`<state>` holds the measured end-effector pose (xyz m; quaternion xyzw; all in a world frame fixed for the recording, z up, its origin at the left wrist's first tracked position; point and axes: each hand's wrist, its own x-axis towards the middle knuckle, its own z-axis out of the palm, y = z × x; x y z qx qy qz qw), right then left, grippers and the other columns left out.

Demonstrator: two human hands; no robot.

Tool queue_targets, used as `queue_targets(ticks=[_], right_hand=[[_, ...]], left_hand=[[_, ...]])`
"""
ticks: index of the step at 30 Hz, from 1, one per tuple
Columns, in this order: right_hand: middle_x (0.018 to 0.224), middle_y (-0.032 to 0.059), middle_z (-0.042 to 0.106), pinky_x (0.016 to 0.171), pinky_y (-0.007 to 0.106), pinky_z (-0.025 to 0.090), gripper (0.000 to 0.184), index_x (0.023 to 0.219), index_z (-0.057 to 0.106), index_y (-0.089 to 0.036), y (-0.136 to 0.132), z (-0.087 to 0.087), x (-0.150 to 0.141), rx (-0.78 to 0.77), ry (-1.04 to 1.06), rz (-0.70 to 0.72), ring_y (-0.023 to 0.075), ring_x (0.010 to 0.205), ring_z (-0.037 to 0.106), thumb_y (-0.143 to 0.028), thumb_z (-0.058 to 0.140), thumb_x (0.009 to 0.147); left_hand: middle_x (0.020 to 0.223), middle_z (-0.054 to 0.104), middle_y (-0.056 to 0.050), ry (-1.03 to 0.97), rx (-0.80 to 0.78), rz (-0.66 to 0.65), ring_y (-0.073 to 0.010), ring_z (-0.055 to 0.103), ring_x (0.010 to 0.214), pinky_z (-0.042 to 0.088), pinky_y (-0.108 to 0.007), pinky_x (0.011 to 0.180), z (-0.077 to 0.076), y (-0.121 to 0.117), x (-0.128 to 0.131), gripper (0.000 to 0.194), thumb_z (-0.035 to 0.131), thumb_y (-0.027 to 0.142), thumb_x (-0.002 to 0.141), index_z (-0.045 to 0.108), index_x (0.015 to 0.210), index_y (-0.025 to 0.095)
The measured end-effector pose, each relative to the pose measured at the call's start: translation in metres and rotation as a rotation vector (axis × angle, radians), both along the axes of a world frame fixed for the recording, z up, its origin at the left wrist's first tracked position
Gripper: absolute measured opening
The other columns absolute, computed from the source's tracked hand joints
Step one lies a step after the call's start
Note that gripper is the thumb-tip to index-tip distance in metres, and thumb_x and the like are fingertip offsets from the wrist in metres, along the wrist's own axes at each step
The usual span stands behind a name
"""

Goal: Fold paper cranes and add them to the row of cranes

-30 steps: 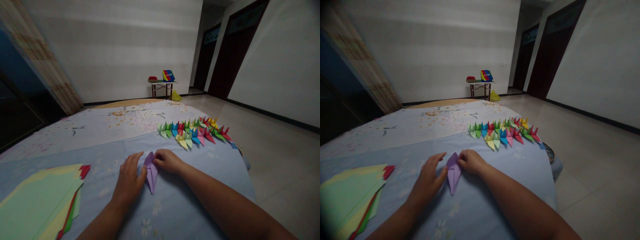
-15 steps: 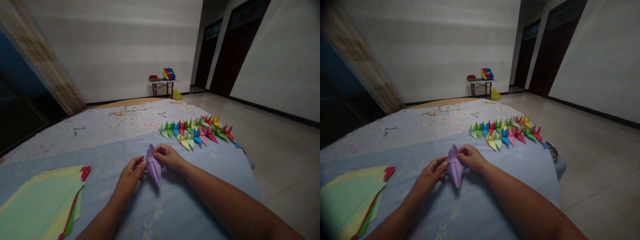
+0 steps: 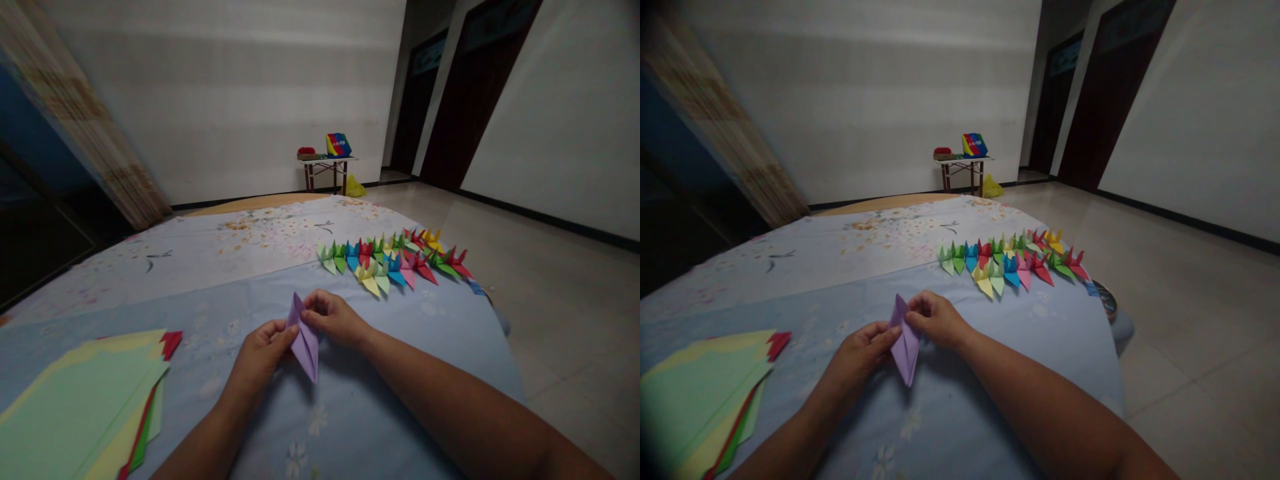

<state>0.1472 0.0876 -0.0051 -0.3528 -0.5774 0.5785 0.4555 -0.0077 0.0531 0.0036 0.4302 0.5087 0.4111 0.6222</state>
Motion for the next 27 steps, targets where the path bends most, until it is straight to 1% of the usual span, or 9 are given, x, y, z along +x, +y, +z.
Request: queue_targets(ticks=[5, 9, 12, 15, 17, 19, 22, 25, 27], right_hand=[[0.061, -0.0067, 0.051, 0.052, 0.019, 0.035, 0.024, 0.083, 0.049, -0.016, 0.002, -0.005, 0.002, -0.029, -0.069, 0.035, 0.0058, 0.051, 0.046, -0.026, 0.064, 0.068], [0.060, -0.0068, 0.051, 0.049, 0.017, 0.034, 0.022, 0.089, 0.051, -0.016, 0.007, -0.013, 0.007, -0.023, -0.251, 0.092, 0.0061, 0.051, 0.046, -0.019, 0.061, 0.069], [0.060, -0.0062, 0.051, 0.047, 0.017, 0.032, 0.018, 0.086, 0.054, -0.015, 0.008, -0.015, 0.011, 0.017, -0.435, 0.122, 0.0061, 0.050, 0.046, -0.018, 0.060, 0.069], [0.061, -0.0055, 0.052, 0.049, 0.017, 0.032, 0.015, 0.084, 0.055, -0.016, 0.005, -0.013, 0.013, 0.122, -0.583, 0.083, 0.0072, 0.053, 0.047, -0.017, 0.058, 0.069], [0.063, -0.0048, 0.053, 0.051, 0.018, 0.031, 0.013, 0.081, 0.056, -0.017, 0.002, -0.012, 0.012, 0.222, -0.681, 0.046, 0.0081, 0.056, 0.047, -0.017, 0.058, 0.069], [0.066, -0.0037, 0.055, 0.053, 0.019, 0.031, 0.012, 0.082, 0.056, -0.018, -0.001, -0.010, 0.011, 0.294, -0.754, 0.032, 0.0090, 0.058, 0.048, -0.017, 0.057, 0.070], [0.071, -0.0012, 0.058, 0.057, 0.021, 0.032, 0.013, 0.086, 0.056, -0.018, -0.005, -0.009, 0.009, 0.368, -0.827, 0.027, 0.0110, 0.063, 0.050, -0.018, 0.055, 0.073], [0.076, 0.0020, 0.059, 0.065, 0.024, 0.033, 0.017, 0.089, 0.055, -0.017, -0.006, -0.008, 0.007, 0.466, -0.929, -0.040, 0.0149, 0.073, 0.051, -0.019, 0.057, 0.073], [0.082, 0.0042, 0.059, 0.070, 0.027, 0.033, 0.024, 0.095, 0.054, -0.017, -0.005, -0.009, 0.007, 0.500, -0.979, -0.093, 0.0175, 0.079, 0.050, -0.023, 0.060, 0.072]], left_hand=[[0.064, 0.065, -0.003, 0.096, 0.031, -0.008, -0.0137, 0.058, 0.056, 0.043, -0.025, 0.057, 0.003, -0.002, 0.000, 0.034, 0.068, 0.041, 0.063, 0.062, 0.079, 0.011], [0.050, 0.056, 0.002, 0.311, 0.115, -0.091, -0.0108, 0.048, 0.044, 0.034, -0.022, 0.046, 0.002, -0.002, -0.004, 0.032, 0.063, 0.045, 0.066, 0.061, 0.070, 0.013], [0.052, 0.055, 0.002, 0.509, 0.257, -0.173, -0.0130, 0.050, 0.048, 0.033, -0.023, 0.048, 0.000, -0.003, -0.006, 0.031, 0.056, 0.046, 0.072, 0.061, 0.069, 0.016], [0.059, 0.057, 0.001, 0.795, 0.407, -0.184, -0.0158, 0.052, 0.055, 0.034, -0.025, 0.052, -0.002, -0.006, -0.008, 0.026, 0.051, 0.043, 0.077, 0.061, 0.077, 0.019], [0.067, 0.058, 0.001, 0.960, 0.480, -0.149, -0.0176, 0.054, 0.061, 0.036, -0.027, 0.056, -0.004, -0.007, -0.008, 0.022, 0.051, 0.040, 0.076, 0.058, 0.086, 0.021], [0.072, 0.057, 0.000, 1.068, 0.556, -0.100, -0.0189, 0.054, 0.067, 0.038, -0.028, 0.061, -0.006, -0.007, -0.009, 0.020, 0.053, 0.035, 0.076, 0.053, 0.088, 0.020], [0.076, 0.053, -0.002, 1.136, 0.689, -0.088, -0.0200, 0.052, 0.074, 0.041, -0.031, 0.067, -0.011, -0.004, -0.009, 0.012, 0.053, 0.030, 0.076, 0.049, 0.081, 0.019], [0.082, 0.052, -0.004, 1.144, 0.813, -0.153, -0.0206, 0.050, 0.081, 0.042, -0.034, 0.074, -0.014, -0.003, -0.009, 0.007, 0.051, 0.027, 0.079, 0.052, 0.077, 0.020], [0.087, 0.052, -0.005, 1.159, 0.867, -0.195, -0.0211, 0.050, 0.086, 0.042, -0.036, 0.078, -0.015, -0.002, -0.008, 0.010, 0.048, 0.026, 0.082, 0.056, 0.080, 0.020]])
